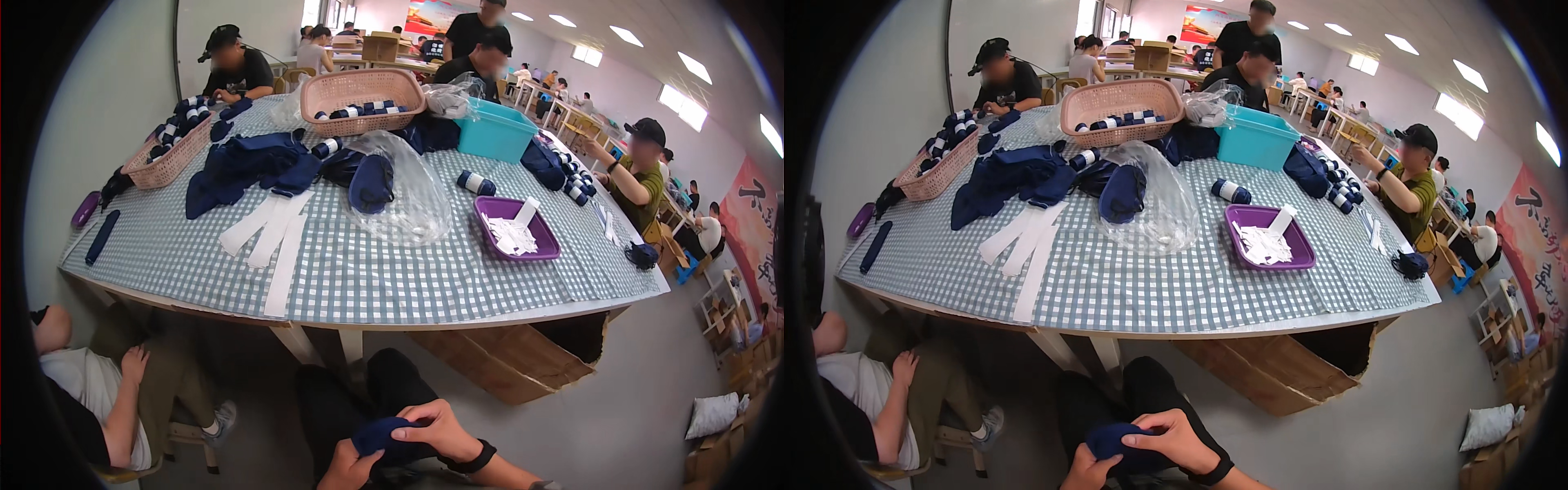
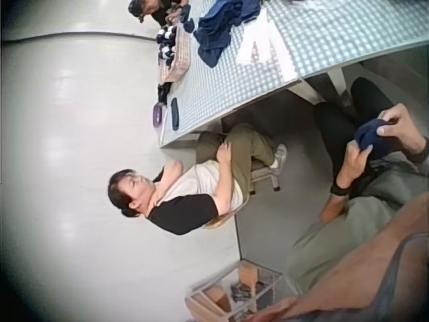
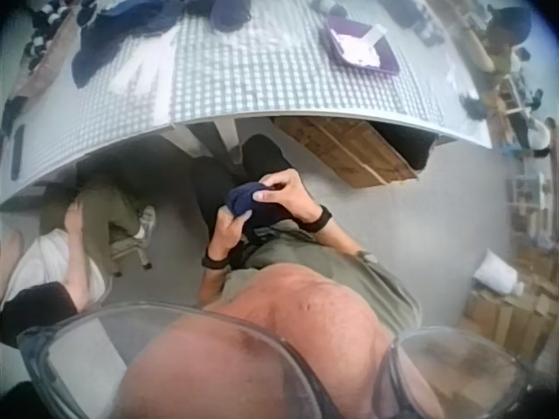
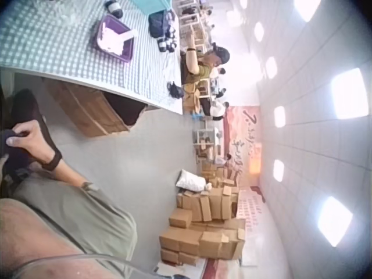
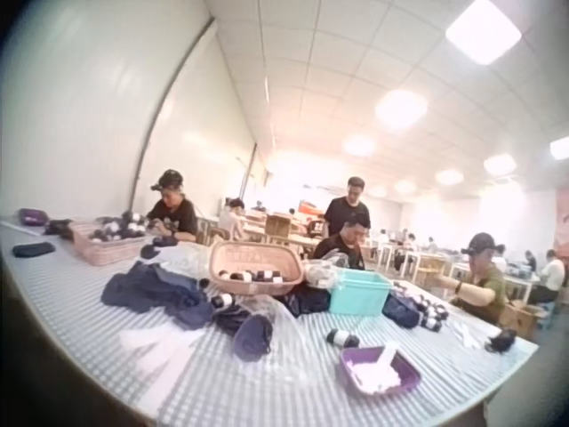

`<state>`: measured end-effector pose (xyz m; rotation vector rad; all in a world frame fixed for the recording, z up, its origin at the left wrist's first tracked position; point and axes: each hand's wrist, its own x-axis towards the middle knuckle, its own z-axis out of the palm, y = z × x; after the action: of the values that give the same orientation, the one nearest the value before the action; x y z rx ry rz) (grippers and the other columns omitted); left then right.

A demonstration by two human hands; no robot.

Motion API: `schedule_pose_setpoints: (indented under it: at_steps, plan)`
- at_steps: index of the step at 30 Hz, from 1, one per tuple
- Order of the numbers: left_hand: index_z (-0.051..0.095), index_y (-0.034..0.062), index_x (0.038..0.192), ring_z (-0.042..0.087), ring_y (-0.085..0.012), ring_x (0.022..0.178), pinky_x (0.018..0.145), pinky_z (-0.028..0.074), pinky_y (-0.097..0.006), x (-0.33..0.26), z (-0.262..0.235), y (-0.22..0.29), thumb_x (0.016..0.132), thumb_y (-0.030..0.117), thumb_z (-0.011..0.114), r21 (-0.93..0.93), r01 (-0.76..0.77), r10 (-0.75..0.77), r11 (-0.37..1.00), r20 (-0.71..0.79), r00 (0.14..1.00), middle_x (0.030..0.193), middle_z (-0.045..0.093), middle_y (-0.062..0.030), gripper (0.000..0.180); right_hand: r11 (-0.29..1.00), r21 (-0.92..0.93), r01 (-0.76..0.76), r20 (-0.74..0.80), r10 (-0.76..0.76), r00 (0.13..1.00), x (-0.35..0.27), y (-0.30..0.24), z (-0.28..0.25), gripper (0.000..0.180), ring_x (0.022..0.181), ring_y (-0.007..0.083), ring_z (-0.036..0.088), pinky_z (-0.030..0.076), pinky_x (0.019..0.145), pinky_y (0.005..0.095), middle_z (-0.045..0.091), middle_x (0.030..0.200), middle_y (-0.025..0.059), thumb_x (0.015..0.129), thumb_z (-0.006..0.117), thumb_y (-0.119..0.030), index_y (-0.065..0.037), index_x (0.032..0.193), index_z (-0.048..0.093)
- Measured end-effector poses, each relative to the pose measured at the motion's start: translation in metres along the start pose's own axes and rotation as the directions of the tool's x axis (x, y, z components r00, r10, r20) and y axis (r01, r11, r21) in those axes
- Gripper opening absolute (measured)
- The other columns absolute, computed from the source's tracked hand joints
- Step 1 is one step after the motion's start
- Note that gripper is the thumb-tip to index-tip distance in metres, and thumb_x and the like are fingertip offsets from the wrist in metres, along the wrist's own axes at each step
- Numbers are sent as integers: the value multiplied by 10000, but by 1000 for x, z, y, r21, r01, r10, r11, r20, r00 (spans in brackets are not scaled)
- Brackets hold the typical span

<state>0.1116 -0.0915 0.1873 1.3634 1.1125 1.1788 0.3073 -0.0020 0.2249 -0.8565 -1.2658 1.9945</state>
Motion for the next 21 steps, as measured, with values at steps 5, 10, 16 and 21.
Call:
schedule_pose_setpoints:
  at_steps: [5, 10, 16, 21]
  plan:
    - [643, -35, 1177, 660, -289, 1069, 930, 492, -358, 9, -4, 20, 922, 92, 599, 20, -93, 93, 995, -45, 995, 1151, 687, -182, 288, 985, -142, 101, -49, -109, 993, 0, -19, 16, 124, 873, 150, 683, 528, 807, 250, 744, 972, 123, 806, 781, 53, 44, 928, 762]
    - [684, -40, 1058, 671, -230, 954, 877, 500, -338, 23, -5, 25, 926, 125, 624, -3, 6, -6, 1000, -232, 973, 1037, 711, -144, 220, 960, -228, 162, -55, -178, 982, 7, -3, 10, 155, 856, 164, 694, 533, 838, 277, 743, 936, 113, 763, 820, 40, 17, 908, 768]
    - [667, -46, 937, 614, -156, 795, 722, 461, -288, 26, -7, 13, 945, 129, 586, 7, 47, -43, 999, -259, 965, 869, 666, -85, 193, 895, -385, 223, -49, -261, 964, 25, 2, 11, 171, 837, 147, 683, 526, 838, 284, 717, 828, 80, 769, 845, -45, -17, 921, 771]
    - [654, -67, 883, 616, -176, 689, 621, 447, -283, 25, -9, 1, 909, 46, 577, 13, 94, -91, 995, -155, 984, 795, 648, -124, 139, 927, -351, 131, 4, -138, 990, 25, 9, -1, 204, 824, 138, 704, 528, 739, 237, 762, 923, 102, 828, 798, -70, -23, 1025, 772]
